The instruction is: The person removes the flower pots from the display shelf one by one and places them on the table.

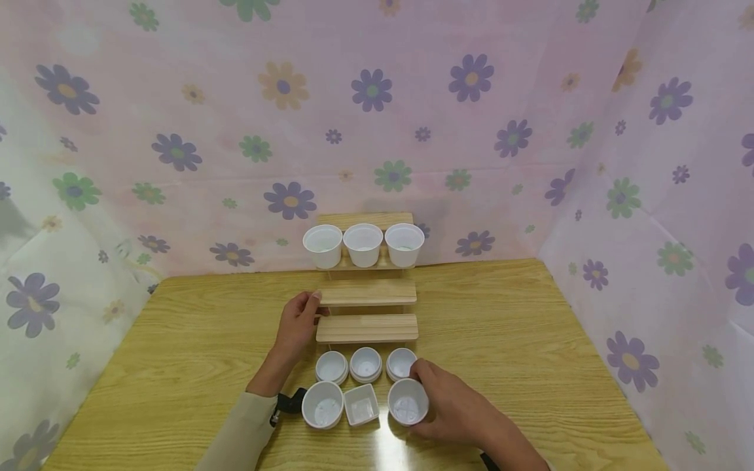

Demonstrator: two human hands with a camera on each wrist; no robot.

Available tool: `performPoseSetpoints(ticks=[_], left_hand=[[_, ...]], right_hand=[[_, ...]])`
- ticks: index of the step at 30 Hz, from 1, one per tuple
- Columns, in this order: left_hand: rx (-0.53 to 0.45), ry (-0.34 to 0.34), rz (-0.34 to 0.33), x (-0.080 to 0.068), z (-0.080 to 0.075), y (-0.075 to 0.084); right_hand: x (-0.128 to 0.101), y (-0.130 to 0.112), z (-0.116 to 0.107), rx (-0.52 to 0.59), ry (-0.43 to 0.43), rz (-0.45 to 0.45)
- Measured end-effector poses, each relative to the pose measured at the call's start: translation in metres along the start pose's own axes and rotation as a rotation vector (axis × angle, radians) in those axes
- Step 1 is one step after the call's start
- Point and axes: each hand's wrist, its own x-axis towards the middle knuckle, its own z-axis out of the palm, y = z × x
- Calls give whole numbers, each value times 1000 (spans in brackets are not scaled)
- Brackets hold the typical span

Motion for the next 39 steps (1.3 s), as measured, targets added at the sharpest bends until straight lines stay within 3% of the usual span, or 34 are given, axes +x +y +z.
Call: performPoseSetpoints(ticks=[17, 39], left_hand=[[15, 7, 3, 0, 0, -1], [0, 18, -13, 1, 1, 0]], right_hand=[[2, 2, 1, 26, 41, 14], [5, 5, -7, -13, 141, -70]])
